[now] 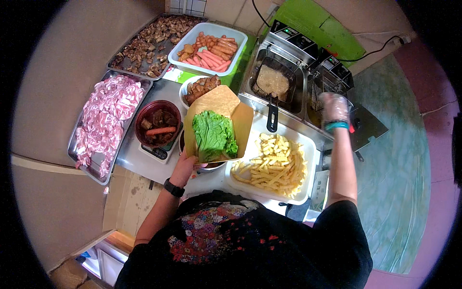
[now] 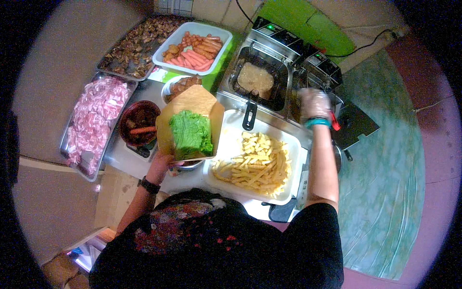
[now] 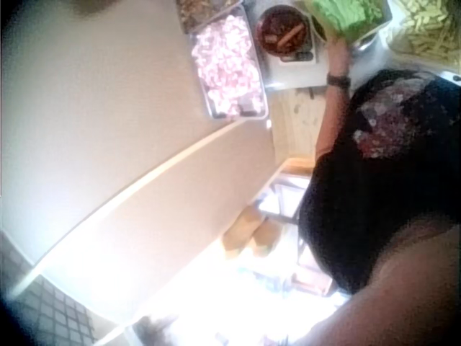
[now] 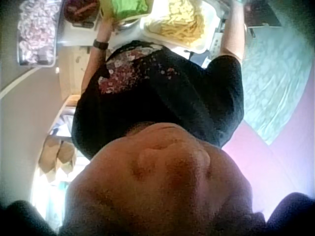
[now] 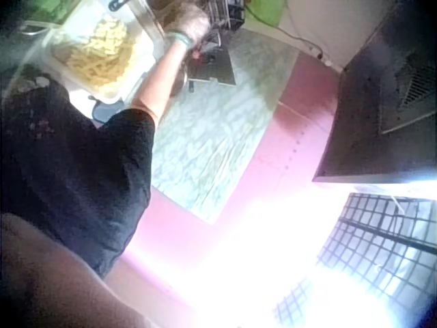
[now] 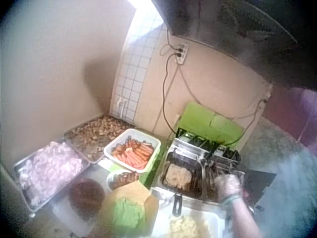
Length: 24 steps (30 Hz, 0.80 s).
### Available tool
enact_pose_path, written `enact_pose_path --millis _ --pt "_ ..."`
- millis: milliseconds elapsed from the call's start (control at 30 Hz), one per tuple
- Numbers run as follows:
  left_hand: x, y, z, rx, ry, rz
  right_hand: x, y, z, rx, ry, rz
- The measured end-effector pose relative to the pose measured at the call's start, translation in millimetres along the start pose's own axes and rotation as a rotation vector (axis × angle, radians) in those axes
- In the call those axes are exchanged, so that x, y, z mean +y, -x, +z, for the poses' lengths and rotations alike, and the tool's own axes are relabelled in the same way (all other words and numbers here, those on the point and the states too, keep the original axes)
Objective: The person assembles a food order by placing lettuce into a paper cone, then adding fried chicken and french fries using tongs. They hand the completed order to another person and then place a paper towel into a container of fries.
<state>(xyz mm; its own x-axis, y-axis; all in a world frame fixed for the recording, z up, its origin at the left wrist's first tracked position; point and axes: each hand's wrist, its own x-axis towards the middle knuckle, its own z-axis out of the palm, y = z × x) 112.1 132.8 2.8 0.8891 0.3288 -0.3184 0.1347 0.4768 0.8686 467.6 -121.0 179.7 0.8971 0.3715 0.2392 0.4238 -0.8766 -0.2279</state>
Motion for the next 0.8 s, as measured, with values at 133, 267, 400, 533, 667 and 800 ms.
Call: enact_pose_path --millis 133,267,400,533,667,800 --pt "-8.5 -5.4 -5.1 -0.005 0.018 0.013 -36.2 47.9 83.6 -0.849 -1.112 0.487" --pt "-7.8 -2.9 -3.5 0.016 -0.003 0.063 -72.2 67.6 126.2 -0.675 -1.903 0.934" --pt "-23.3 -7.7 -15.6 -0.056 -0.350 0.204 -57.1 57.0 159.7 -0.804 -2.240 0.934" --pt "-23.8 -11.4 -18.8 -0.053 -0.559 0.289 -71.6 76.6 169.3 -0.489 -2.034 0.877" --pt "-22.6 -11.2 -7.0 0.044 -0.091 0.138 -65.1 107.0 182.4 -0.390 -1.661 0.620" --pt "-29.0 -14.3 -19.2 -0.073 -0.908 0.340 -59.2 131.7 184.4 -0.401 -1.748 0.568"
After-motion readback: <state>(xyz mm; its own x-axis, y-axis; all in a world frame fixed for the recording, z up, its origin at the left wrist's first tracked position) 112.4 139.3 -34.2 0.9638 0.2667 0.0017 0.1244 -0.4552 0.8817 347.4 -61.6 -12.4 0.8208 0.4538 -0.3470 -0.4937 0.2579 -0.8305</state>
